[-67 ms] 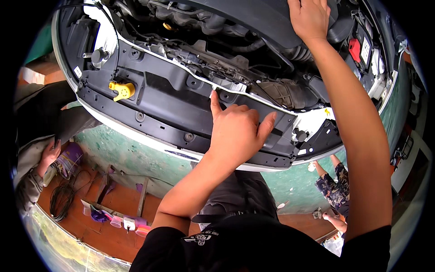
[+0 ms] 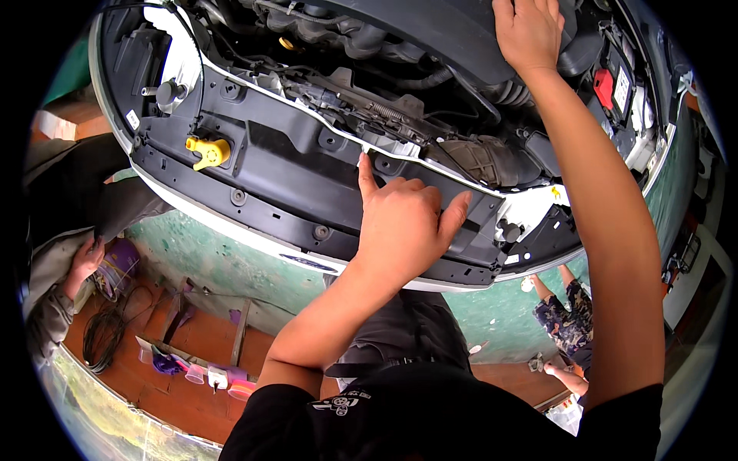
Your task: The person aligns and secures a white front bumper onto a car with the hood open, assisted by two others. They press along the edges, adjust the fit, and use a tool to tighten fasteners under the hood while coordinating with coworkers to hold the bumper in place.
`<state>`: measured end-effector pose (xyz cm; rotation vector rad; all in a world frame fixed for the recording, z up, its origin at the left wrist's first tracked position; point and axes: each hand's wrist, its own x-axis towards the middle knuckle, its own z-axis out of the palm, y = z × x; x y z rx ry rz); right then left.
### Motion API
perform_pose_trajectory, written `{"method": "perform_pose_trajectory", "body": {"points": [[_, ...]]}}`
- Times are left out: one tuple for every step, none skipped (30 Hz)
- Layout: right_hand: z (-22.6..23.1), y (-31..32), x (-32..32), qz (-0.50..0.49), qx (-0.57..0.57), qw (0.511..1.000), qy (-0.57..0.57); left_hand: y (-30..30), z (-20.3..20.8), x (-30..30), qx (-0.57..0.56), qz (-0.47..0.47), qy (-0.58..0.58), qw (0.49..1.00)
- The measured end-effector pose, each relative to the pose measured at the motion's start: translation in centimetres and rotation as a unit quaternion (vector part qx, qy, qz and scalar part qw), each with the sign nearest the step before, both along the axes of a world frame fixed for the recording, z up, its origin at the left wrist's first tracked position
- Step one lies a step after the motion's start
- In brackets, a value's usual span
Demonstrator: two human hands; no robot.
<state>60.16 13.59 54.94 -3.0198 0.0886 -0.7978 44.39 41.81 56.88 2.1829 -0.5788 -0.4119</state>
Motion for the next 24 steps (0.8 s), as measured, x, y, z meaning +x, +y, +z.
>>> {"method": "perform_pose_trajectory", "body": {"points": [[0.03, 0.04, -0.13, -0.003, -0.001, 1.000, 0.000, -0.03, -0.01, 0.11, -0.005, 0.008, 0.001, 1.000], [0.02, -0.01, -0.14, -0.002, -0.006, 1.000, -0.001, -0.07, 0.02, 0.22, -0.001, -0.001, 0.012, 1.000], [-0.09, -0.07, -0.14, -0.001, -0.008, 1.000, -0.001, -0.14, 0.01, 0.25, 0.003, 0.000, 0.014, 1.000], [-0.25, -0.13, -0.15, -0.001, -0.010, 1.000, -0.001, -0.24, -0.03, 0.24, 0.008, 0.001, 0.016, 1.000], [-0.24, -0.14, -0.09, -0.001, -0.012, 1.000, -0.001, -0.33, -0.05, 0.28, 0.012, 0.002, 0.017, 1.000], [-0.07, -0.02, -0.12, 0.002, -0.020, 1.000, 0.001, -0.40, -0.06, 0.33, 0.018, 0.000, 0.020, 1.000], [-0.10, -0.04, -0.01, 0.005, -0.020, 1.000, -0.001, -0.47, -0.07, 0.37, 0.023, -0.003, 0.023, 0.999], [-0.19, -0.13, 0.03, 0.008, -0.019, 1.000, -0.004, -0.52, -0.05, 0.40, 0.028, -0.007, 0.026, 0.999], [-0.26, -0.16, 0.06, 0.010, -0.018, 1.000, -0.006, -0.57, 0.00, 0.43, 0.030, -0.006, 0.028, 0.999], [-0.25, -0.11, 0.03, 0.010, -0.020, 1.000, -0.007, -0.61, 0.06, 0.45, 0.031, -0.006, 0.030, 0.999], [-0.22, -0.09, -0.01, 0.010, -0.022, 1.000, -0.007, -0.65, 0.08, 0.51, 0.032, -0.006, 0.032, 0.999], [-0.23, -0.07, 0.01, 0.010, -0.023, 1.000, -0.007, -0.65, 0.16, 0.58, 0.034, -0.007, 0.034, 0.999], [-0.29, -0.07, 0.09, 0.014, -0.023, 1.000, -0.011, -0.64, 0.29, 0.67, 0.036, -0.008, 0.036, 0.999], [-0.34, -0.09, 0.04, 0.016, -0.024, 0.999, -0.014, -0.63, 0.36, 0.65, 0.038, -0.010, 0.039, 0.998], [-0.39, -0.12, 0.00, 0.018, -0.024, 0.999, -0.018, -0.60, 0.31, 0.60, 0.036, -0.006, 0.035, 0.999], [-0.42, -0.16, -0.02, 0.019, -0.026, 0.999, -0.018, -0.54, 0.24, 0.55, 0.033, -0.001, 0.030, 0.999], [-0.45, -0.19, 0.02, 0.020, -0.028, 0.999, -0.019, -0.44, 0.19, 0.54, 0.031, 0.004, 0.025, 0.999], [-0.44, -0.19, 0.03, 0.020, -0.030, 0.999, -0.021, -0.36, 0.23, 0.52, 0.032, 0.003, 0.027, 0.999], [-0.39, -0.16, 0.00, 0.021, -0.031, 0.999, -0.023, -0.27, 0.31, 0.49, 0.033, 0.002, 0.029, 0.999], [-0.47, -0.21, 0.03, 0.021, -0.033, 0.999, -0.022, -0.27, 0.34, 0.57, 0.035, 0.001, 0.032, 0.999], [-0.54, -0.25, 0.06, 0.020, -0.034, 0.999, -0.022, -0.28, 0.36, 0.63, 0.031, 0.008, 0.031, 0.999], [-0.61, -0.27, 0.08, 0.019, -0.037, 0.999, -0.022, -0.29, 0.39, 0.67, 0.027, 0.015, 0.030, 0.999], [-0.58, -0.22, 0.04, 0.019, -0.041, 0.999, -0.024, -0.28, 0.41, 0.58, 0.023, 0.023, 0.027, 0.999], [-0.55, -0.19, 0.02, 0.018, -0.045, 0.998, -0.025, -0.23, 0.42, 0.50, 0.021, 0.025, 0.030, 0.999]]}}
